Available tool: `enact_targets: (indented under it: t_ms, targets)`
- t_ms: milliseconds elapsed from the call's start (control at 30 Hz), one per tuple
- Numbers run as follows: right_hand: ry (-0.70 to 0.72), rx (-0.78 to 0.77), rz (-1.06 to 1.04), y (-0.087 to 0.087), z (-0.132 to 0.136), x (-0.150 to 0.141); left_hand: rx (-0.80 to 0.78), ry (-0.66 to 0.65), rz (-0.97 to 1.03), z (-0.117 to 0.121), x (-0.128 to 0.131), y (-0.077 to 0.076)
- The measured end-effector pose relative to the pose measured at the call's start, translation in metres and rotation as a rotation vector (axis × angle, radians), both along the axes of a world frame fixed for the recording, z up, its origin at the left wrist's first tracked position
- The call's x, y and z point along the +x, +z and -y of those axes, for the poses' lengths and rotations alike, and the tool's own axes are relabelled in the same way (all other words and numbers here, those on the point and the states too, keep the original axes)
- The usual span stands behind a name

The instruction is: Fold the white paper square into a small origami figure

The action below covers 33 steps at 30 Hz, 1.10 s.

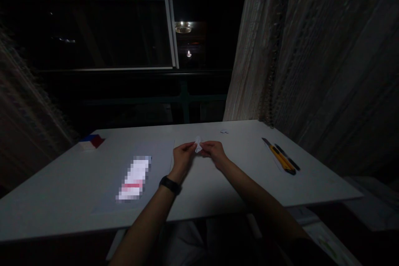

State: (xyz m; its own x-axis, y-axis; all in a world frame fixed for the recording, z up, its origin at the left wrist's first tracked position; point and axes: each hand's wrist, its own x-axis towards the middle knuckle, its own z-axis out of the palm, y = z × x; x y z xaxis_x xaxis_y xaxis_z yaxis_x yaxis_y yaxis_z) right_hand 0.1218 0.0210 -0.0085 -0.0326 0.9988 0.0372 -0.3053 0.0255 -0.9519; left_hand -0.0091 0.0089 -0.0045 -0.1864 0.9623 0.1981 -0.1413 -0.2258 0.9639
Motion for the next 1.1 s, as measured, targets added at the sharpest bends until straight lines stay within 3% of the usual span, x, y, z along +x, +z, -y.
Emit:
enact_targets:
  t_ms: [267, 633, 833, 1100]
  targets:
    - [-0.005, 0.080, 0.104, -0.003, -0.001, -0.004, -0.067, -0.007, 0.087, 0.002, 0.002, 0.000]
    - [-0.025, 0.177, 0.256, -0.017, -0.011, -0.005, -0.023, -0.143, 0.098, 0.001, -0.001, 0.006]
    - [0.026, 0.257, 0.438, -0.019, -0.008, -0.004, -0.050, -0.084, 0.028, 0.005, 0.000, 0.007]
    - [0.066, 0.289, 0.502, -0.013, -0.002, -0.003, -0.129, -0.056, 0.141, -0.002, -0.006, -0.003]
